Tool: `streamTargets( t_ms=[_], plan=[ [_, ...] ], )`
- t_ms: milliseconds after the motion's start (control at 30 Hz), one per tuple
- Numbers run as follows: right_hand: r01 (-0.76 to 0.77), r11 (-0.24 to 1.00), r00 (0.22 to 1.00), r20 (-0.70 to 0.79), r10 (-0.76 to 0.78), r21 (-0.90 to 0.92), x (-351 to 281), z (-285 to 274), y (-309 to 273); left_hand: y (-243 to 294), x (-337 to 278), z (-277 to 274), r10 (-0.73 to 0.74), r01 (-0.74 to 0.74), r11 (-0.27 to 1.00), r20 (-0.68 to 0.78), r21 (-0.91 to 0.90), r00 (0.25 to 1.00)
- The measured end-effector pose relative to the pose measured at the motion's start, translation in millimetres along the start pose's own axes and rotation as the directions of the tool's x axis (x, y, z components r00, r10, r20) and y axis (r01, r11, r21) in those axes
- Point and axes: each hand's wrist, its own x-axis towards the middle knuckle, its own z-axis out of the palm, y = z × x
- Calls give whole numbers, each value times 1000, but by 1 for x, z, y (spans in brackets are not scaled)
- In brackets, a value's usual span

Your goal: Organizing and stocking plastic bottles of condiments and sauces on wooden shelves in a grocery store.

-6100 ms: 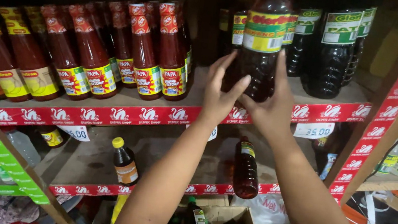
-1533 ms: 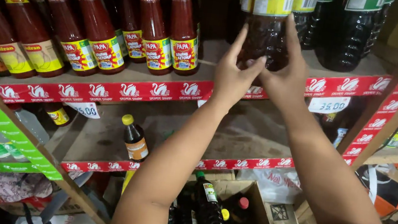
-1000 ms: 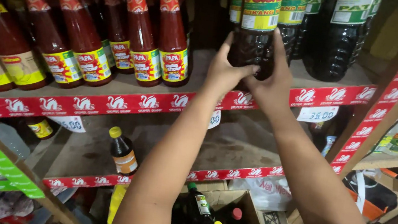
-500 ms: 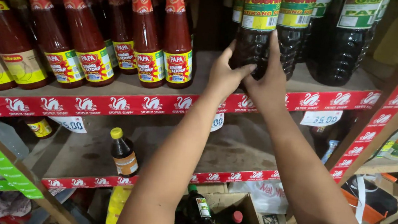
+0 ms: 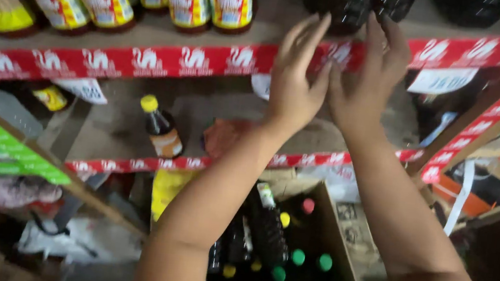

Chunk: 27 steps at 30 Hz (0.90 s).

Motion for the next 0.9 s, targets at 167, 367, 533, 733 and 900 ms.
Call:
streamTargets(
  t_ms=[167, 367, 533, 733, 900],
  plan=[
    [-176, 969, 979, 137, 153, 173, -112, -10, -16, 10, -99, -61, -201, 199, 979, 52, 44, 978],
    [-757, 603, 609, 604, 513, 252, -245, 11, -33, -8, -245, -114, -628, 620, 765, -11, 175, 778],
    [-977, 192, 175, 862, 476, 93, -326, 14, -49, 11, -310, -140, -641, 599, 741, 54, 303, 766],
    [-816, 576, 244, 875, 418, -47, -321, -9, -90, 31, -333, -169, -649, 512, 685, 117, 518, 752],
    [-812, 575, 193, 881, 431, -103, -320, -10, -96, 31, -337, -180, -686, 496, 589, 70, 638, 724]
  ],
)
